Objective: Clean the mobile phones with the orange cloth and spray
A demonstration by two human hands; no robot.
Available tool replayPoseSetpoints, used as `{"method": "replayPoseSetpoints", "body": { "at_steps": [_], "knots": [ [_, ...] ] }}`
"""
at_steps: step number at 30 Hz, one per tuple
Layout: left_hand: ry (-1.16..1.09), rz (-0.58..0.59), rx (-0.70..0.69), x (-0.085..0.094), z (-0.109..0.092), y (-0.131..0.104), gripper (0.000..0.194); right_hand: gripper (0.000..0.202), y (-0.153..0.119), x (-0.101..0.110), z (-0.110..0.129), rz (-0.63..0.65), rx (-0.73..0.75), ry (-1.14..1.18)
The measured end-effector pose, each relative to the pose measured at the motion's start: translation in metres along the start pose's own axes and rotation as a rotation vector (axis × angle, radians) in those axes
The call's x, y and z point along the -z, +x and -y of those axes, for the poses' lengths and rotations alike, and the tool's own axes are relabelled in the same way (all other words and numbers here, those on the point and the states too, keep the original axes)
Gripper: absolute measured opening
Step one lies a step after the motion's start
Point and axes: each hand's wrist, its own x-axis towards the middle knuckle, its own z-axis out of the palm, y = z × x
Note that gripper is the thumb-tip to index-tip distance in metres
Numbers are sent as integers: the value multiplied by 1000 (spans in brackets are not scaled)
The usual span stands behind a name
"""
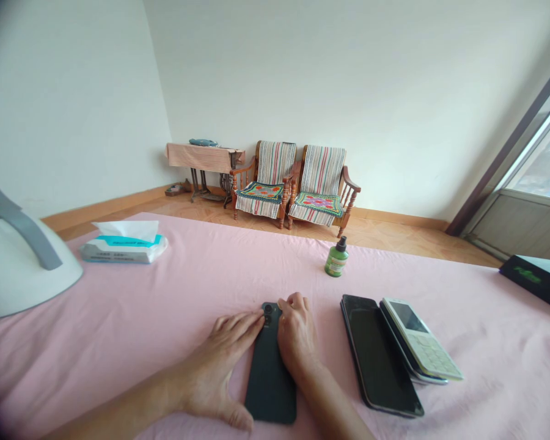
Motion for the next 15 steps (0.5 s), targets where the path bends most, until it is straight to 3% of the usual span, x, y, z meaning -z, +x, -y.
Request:
{"method": "replayPoseSetpoints", "body": {
  "at_steps": [7, 15],
  "knots": [
    [-7, -19, -12, -1, 0, 0, 123, 36, -25, 11, 5, 16, 72, 78],
    [19, 3, 10, -1, 0, 0, 124, 37, 1, 10, -10, -14, 67, 59]
  ]
}}
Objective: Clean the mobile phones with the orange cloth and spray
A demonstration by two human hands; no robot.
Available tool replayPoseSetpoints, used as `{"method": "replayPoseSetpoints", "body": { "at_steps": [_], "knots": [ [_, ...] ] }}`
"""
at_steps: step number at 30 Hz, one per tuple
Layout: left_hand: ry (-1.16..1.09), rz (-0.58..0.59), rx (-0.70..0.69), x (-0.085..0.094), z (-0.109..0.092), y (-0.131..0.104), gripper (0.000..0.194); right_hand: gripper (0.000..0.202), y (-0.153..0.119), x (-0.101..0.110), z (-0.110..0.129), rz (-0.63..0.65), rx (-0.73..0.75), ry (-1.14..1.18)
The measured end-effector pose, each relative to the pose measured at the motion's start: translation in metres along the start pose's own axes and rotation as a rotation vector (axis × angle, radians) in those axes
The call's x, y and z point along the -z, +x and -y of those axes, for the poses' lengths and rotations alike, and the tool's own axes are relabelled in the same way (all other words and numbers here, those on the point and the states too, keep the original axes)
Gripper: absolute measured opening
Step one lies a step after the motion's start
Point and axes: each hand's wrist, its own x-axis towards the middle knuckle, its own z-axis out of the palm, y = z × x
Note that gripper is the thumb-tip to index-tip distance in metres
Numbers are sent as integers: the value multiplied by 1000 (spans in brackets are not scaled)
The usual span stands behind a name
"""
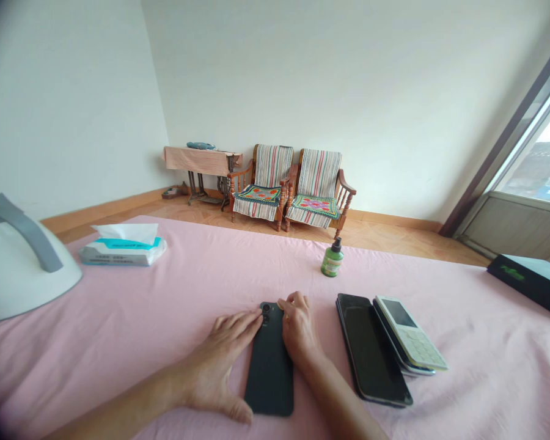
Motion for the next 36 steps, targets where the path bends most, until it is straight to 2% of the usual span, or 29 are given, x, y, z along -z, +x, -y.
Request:
{"method": "replayPoseSetpoints", "body": {
  "at_steps": [3, 10, 16, 19, 22, 25, 29, 31, 34, 36],
  "knots": [
    [-8, -15, -8, 0, 0, 0, 124, 37, -12, 8, 5, 26, 24, 11],
    [13, -26, -27, -3, 3, 1, 124, 42, -67, 31, 36, 141, 23, 85],
    [29, -29, -15, -9, 8, 3, 124, 37, -104, 32, 42, 143, 97, 109],
    [27, -34, -12, -11, 7, 3, 124, 31, -114, 32, 41, 182, 108, 81],
    [20, -28, -6, -9, 6, 3, 123, 31, -103, 32, 41, 221, 74, 92],
    [10, -25, -5, -7, 4, 2, 122, 36, -70, 29, 37, 221, 22, 78],
    [-7, -36, -24, -4, 2, 1, 122, 39, -19, 10, 22, 119, -1, 12],
    [-18, -33, -20, -3, 0, 1, 123, 40, -3, -2, 15, 89, -15, 4],
    [-47, -28, 12, -3, -1, 1, 126, 42, 4, -13, 12, 77, -17, 7],
    [-73, -45, 23, -5, -1, 1, 131, 44, 0, -12, 16, 96, -2, 22]
  ]
}}
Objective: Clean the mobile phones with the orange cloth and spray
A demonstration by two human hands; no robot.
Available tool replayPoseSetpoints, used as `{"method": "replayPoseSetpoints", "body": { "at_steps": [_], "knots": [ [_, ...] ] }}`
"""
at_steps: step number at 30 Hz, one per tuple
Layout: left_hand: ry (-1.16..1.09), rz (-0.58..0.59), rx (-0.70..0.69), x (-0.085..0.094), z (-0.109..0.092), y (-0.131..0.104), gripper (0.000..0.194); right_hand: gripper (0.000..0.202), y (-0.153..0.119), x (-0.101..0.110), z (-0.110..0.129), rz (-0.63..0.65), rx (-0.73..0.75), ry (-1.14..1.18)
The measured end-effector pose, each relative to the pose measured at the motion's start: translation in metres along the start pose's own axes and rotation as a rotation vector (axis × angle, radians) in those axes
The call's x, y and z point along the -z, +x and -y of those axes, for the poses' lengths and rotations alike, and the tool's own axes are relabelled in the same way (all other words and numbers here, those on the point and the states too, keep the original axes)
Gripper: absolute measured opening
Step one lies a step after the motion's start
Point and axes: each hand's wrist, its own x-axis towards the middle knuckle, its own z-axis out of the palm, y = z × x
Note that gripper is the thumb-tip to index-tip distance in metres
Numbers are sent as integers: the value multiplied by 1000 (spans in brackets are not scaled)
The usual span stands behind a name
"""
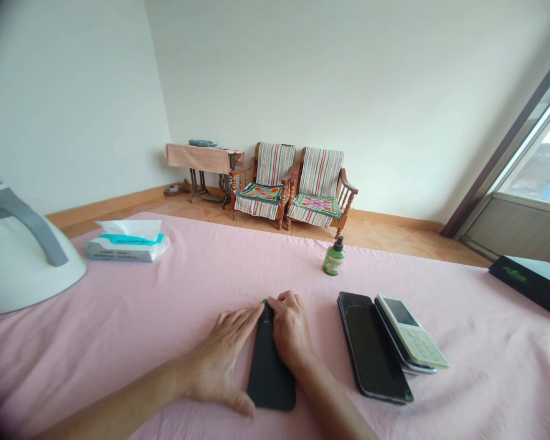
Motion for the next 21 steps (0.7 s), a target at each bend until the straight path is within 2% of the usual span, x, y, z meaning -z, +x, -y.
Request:
{"method": "replayPoseSetpoints", "body": {
  "at_steps": [6, 11, 14, 18, 21],
  "knots": [
    [-50, -65, 6, -8, 3, 1, 141, 45, -28, 18, 21, 108, 63, 95],
    [-31, -83, -24, -11, 6, 2, 140, 48, -56, 30, 40, 228, 70, 146],
    [-3, -85, -9, -12, 7, 3, 140, 43, -73, 33, 47, 276, 97, 111],
    [39, -48, 21, -10, 6, 4, 136, 34, -94, 33, 44, 234, 146, 73],
    [54, -9, 25, -5, 3, 3, 128, 26, -111, 31, 35, 165, 102, 51]
  ]
}}
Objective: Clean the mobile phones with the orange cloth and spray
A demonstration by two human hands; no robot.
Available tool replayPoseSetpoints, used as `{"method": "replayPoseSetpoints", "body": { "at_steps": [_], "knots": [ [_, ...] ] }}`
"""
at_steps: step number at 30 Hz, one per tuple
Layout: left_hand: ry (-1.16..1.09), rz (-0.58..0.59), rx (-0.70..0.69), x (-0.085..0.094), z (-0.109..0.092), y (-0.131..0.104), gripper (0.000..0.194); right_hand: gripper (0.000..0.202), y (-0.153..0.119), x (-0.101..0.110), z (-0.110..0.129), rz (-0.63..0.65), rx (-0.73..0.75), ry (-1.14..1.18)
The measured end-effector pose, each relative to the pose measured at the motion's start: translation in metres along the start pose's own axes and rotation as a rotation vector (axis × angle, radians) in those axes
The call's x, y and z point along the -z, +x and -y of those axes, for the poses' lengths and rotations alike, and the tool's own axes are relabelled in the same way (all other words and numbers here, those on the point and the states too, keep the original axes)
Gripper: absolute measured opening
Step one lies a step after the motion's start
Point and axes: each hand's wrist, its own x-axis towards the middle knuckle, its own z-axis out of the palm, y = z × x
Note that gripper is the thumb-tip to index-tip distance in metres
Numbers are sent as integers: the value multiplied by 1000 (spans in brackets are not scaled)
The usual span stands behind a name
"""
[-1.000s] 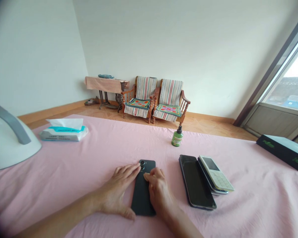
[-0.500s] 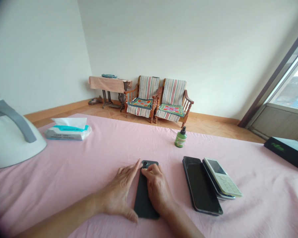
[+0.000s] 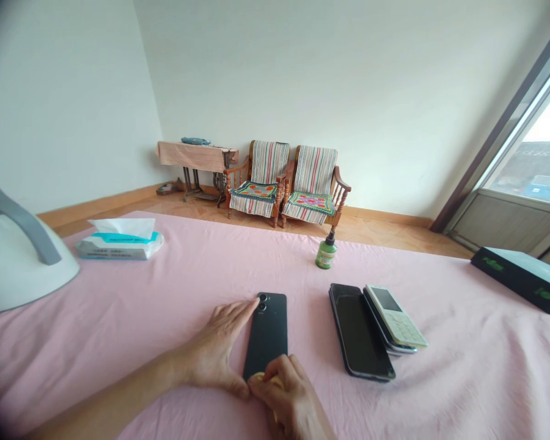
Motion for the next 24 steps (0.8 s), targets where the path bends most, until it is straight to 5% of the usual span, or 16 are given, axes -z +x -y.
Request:
{"method": "replayPoseSetpoints", "body": {
  "at_steps": [6, 10, 17, 24],
  "knots": [
    [-45, -34, -12, 8, -10, -9, 111, 23, -13, 3, -12, -100, -107, 82],
    [-170, -109, -3, 2, -21, -15, 96, 26, 10, 14, -10, -280, -255, 247],
    [-298, -161, 3, -15, -30, -15, 87, 25, 44, 14, -9, -304, -462, 368],
    [-359, -190, 44, -12, -32, -10, 83, 44, 54, 16, -7, -375, -700, 916]
  ]
}}
